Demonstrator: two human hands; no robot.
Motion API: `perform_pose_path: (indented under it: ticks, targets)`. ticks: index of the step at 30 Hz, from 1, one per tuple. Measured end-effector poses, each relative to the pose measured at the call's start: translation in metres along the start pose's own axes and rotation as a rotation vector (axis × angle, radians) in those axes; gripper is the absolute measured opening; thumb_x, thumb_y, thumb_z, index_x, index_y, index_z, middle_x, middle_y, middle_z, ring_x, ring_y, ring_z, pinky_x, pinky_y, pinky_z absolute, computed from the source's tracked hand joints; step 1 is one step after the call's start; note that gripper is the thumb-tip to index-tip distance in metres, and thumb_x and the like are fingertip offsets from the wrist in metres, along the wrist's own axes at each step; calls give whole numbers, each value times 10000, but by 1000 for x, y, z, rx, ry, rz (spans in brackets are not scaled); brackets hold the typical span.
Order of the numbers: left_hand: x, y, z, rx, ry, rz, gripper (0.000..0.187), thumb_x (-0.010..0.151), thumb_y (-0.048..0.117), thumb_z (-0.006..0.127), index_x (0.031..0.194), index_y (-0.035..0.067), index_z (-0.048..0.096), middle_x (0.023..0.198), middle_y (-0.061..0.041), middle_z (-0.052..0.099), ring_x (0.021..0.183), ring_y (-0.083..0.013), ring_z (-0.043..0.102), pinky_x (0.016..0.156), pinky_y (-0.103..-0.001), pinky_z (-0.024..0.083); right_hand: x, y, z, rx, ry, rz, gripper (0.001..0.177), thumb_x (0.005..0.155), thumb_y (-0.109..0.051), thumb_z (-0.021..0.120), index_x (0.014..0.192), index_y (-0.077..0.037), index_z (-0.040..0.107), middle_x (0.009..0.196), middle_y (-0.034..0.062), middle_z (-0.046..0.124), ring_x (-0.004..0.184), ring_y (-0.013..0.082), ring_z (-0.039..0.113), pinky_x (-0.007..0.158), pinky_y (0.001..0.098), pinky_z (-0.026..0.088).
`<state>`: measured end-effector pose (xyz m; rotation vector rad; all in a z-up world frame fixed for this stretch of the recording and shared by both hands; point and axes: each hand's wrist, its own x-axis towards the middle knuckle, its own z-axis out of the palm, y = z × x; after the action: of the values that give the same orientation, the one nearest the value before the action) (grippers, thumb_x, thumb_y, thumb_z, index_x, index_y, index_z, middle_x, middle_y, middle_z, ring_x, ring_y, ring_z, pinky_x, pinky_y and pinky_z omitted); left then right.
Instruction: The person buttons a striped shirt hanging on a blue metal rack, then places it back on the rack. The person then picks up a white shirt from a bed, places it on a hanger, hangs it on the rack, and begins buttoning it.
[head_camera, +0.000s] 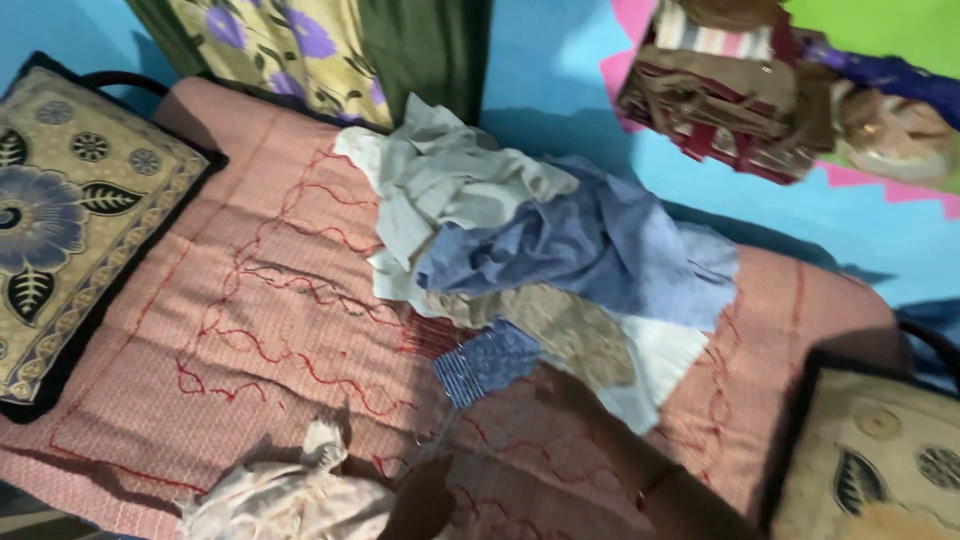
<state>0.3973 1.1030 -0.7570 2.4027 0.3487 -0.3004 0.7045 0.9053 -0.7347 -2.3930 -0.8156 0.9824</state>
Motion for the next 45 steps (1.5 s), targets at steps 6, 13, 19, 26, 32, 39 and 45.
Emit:
perform_pose_path:
  ticks: [6,13,19,26,32,39,45]
  targets:
    - [15,-43,36,-101,45,-154,624,814,266,595,1411,99,525,1391,-197,589,1322,-368,521,1111,-487,396,138,-87,-58,-144,697,-506,540,903,-246,646,1409,-65,586,1450,221,581,1376,419,529,1167,476,413]
    - [7,-76,26,-227,123,-298,644,821,360,571,1424,142,503,1403,-174,588,1322,-362,520,1091,-508,403,203,-142,-141,-660,505,-74,418,816,-201,636,1225,-172,713,1660,243,194,1500,559,136,1086,776,221]
    - [-10,-60,23,-438,169,-441,665,828,440,552,1436,179,485,1413,-155,587,1321,-356,519,1075,-527,409,225,-111,-164,-495,394,64,538,772,-150,637,1305,-76,622,1590,200,292,1444,532,195,1061,770,225]
    - [28,-29,80,-934,220,-681,691,836,533,528,1450,221,464,1424,-132,586,1321,-349,518,1055,-548,416,190,-93,-155,-211,779,-608,546,844,-194,688,1357,-21,619,1444,197,579,1360,385,518,1183,471,386]
    - [82,29,63,-1523,287,-770,716,843,613,509,1461,258,445,1434,-113,585,1321,-343,518,1038,-566,422,-60,-81,-179,624,273,-585,397,1045,-287,549,1310,-24,682,1415,138,657,1297,222,623,1105,370,454]
    - [134,125,-17,-1998,131,-575,747,832,735,473,1470,356,387,1465,-58,551,1341,-301,509,1014,-571,421,-307,-24,-200,690,347,60,468,1022,-343,547,1356,-28,636,1436,135,643,1320,241,597,1104,389,443]
    - [184,229,-5,-2070,-93,-386,651,893,584,606,1356,126,604,1225,-72,659,1089,-292,616,833,-458,520,-465,-17,-189,739,646,430,536,1001,-391,545,1395,-32,596,1453,132,632,1340,257,576,1102,406,433]
